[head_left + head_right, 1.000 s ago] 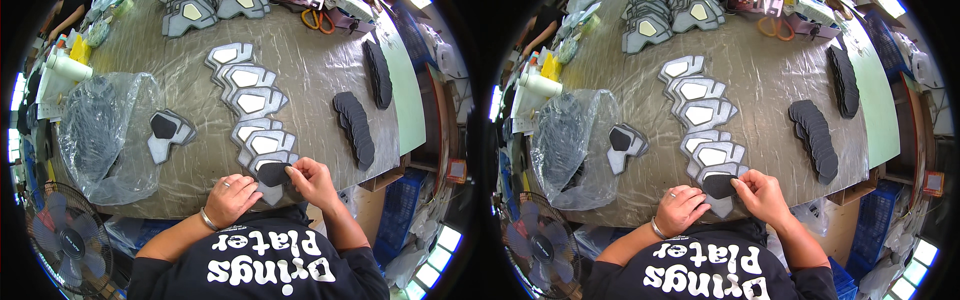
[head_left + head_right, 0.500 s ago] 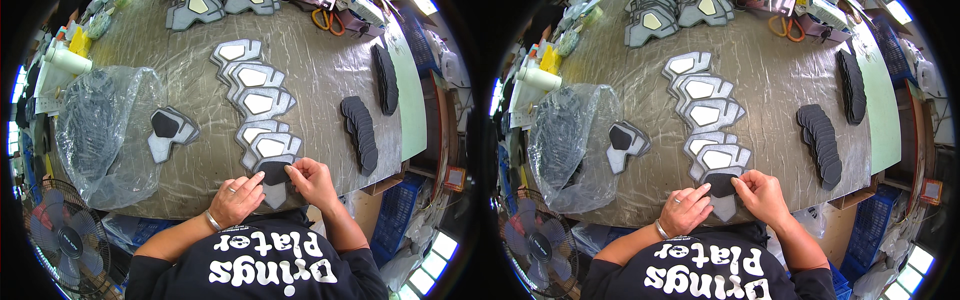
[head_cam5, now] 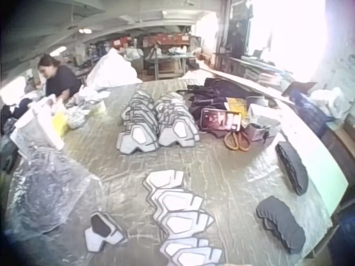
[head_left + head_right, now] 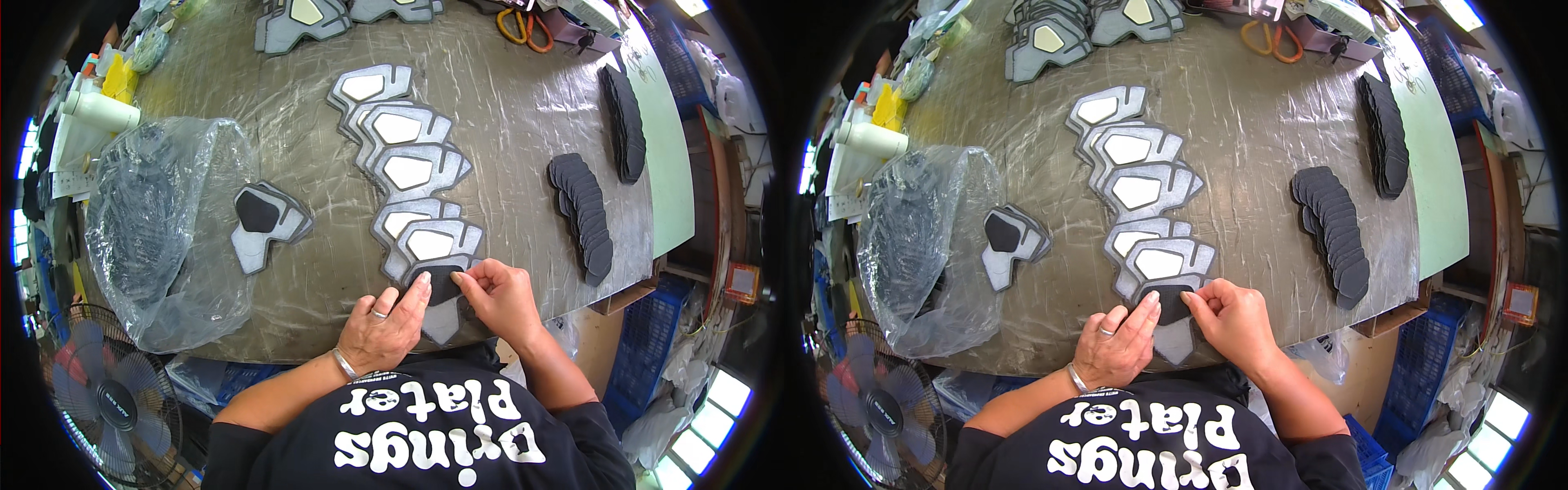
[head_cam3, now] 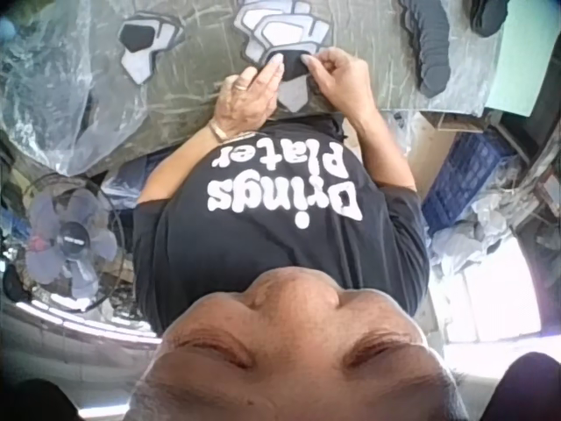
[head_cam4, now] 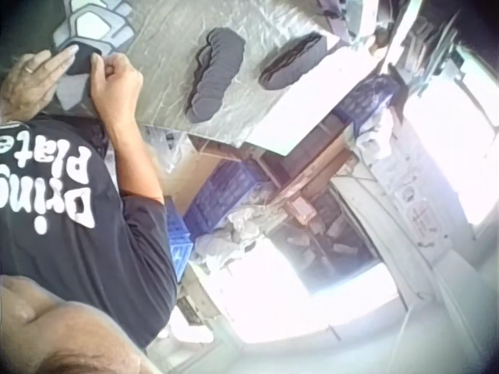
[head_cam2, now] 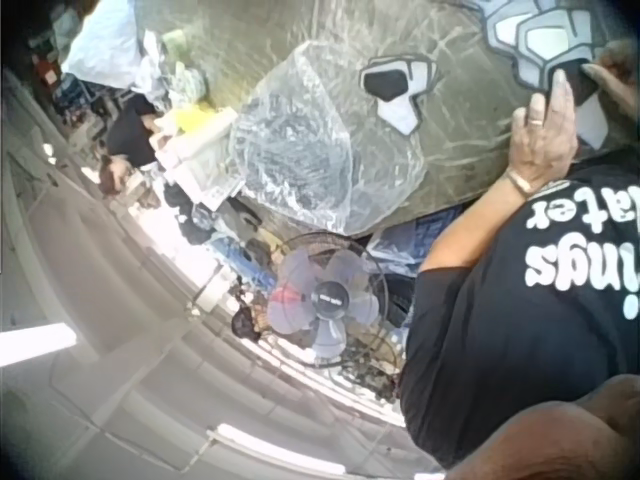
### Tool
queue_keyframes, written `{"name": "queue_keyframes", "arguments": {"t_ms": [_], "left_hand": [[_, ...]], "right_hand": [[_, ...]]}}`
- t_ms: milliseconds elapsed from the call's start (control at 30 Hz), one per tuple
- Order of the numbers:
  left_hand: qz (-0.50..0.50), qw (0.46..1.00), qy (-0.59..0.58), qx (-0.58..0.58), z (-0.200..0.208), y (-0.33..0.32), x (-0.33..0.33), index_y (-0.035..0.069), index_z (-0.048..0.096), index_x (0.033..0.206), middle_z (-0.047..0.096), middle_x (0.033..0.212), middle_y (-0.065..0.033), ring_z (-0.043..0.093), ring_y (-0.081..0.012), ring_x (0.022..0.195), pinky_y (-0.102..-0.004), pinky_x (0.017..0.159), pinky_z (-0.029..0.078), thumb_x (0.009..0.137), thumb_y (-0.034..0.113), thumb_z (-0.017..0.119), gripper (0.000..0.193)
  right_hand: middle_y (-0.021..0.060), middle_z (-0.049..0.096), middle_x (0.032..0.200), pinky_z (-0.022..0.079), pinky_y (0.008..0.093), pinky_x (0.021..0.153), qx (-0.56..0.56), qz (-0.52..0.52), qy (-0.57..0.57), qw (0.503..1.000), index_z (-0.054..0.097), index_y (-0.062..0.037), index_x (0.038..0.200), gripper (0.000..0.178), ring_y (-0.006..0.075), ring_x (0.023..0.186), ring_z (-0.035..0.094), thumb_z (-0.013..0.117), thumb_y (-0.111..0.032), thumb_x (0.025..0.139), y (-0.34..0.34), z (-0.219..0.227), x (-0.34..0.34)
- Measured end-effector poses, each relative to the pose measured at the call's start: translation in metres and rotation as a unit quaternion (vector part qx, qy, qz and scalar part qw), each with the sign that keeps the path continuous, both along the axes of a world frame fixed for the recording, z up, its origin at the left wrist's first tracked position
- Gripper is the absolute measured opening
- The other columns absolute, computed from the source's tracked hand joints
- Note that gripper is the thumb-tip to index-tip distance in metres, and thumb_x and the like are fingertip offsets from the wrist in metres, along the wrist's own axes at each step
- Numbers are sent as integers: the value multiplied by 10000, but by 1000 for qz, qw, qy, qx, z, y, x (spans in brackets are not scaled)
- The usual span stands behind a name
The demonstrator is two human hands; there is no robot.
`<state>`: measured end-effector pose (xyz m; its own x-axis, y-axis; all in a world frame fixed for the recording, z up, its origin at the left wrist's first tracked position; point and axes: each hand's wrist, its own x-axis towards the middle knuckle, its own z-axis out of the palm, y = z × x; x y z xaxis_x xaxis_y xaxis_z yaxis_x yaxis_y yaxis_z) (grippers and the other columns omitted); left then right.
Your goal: The person packs stacked shoe panels into a plastic bag, aligns and sticks black fabric patches onto shaped base cutouts on the table, and stacks the assembled pieces.
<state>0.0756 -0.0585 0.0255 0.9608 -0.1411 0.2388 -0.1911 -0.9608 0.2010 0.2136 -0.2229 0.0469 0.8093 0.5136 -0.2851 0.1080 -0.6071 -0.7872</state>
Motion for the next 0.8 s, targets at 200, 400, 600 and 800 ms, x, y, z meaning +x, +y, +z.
{"name": "queue_keyframes", "arguments": {"t_ms": [200, 400, 600, 800], "left_hand": [[-1, 1000, 18, 8, 4, -2, 4, 48, 650, 1203, 557, 1395, -52, 503, -184, 973, -304, 789, 402, 786, 178, 623, 438], [13, 999, 17, 47, -6, -2, -4, 104, 602, 1306, 508, 1435, -13, 478, -176, 1015, -307, 824, 376, 828, 276, 618, 508], [1, 999, 46, 9, 1, 7, -14, 117, 601, 1334, 479, 1461, -42, 447, -193, 1118, -320, 901, 382, 844, 285, 636, 519], [-10, 998, 43, 40, 2, 7, -16, 104, 622, 1304, 510, 1438, -53, 471, -202, 1117, -340, 906, 375, 847, 301, 613, 498]], "right_hand": [[94, 650, 640, 451, 266, 468, -106, 30, -115, 987, 676, -6, 779, 217, 144, 465, 569, 813, -173, 797, -6, 1, 1], [73, 599, 1175, 439, 381, 856, -47, 203, -301, 931, 630, -94, 1131, 380, 245, 1032, 581, 754, -267, 816, -9, 5, -24], [68, 420, 1514, 250, 500, 1148, -122, 311, -274, 902, 511, -155, 1400, 641, 235, 1407, 372, 665, -462, 859, -32, -5, -41], [61, 430, 1507, 227, 528, 1150, -131, 302, -308, 893, 524, -163, 1389, 633, 236, 1405, 374, 662, -482, 860, -34, -7, -45]]}}
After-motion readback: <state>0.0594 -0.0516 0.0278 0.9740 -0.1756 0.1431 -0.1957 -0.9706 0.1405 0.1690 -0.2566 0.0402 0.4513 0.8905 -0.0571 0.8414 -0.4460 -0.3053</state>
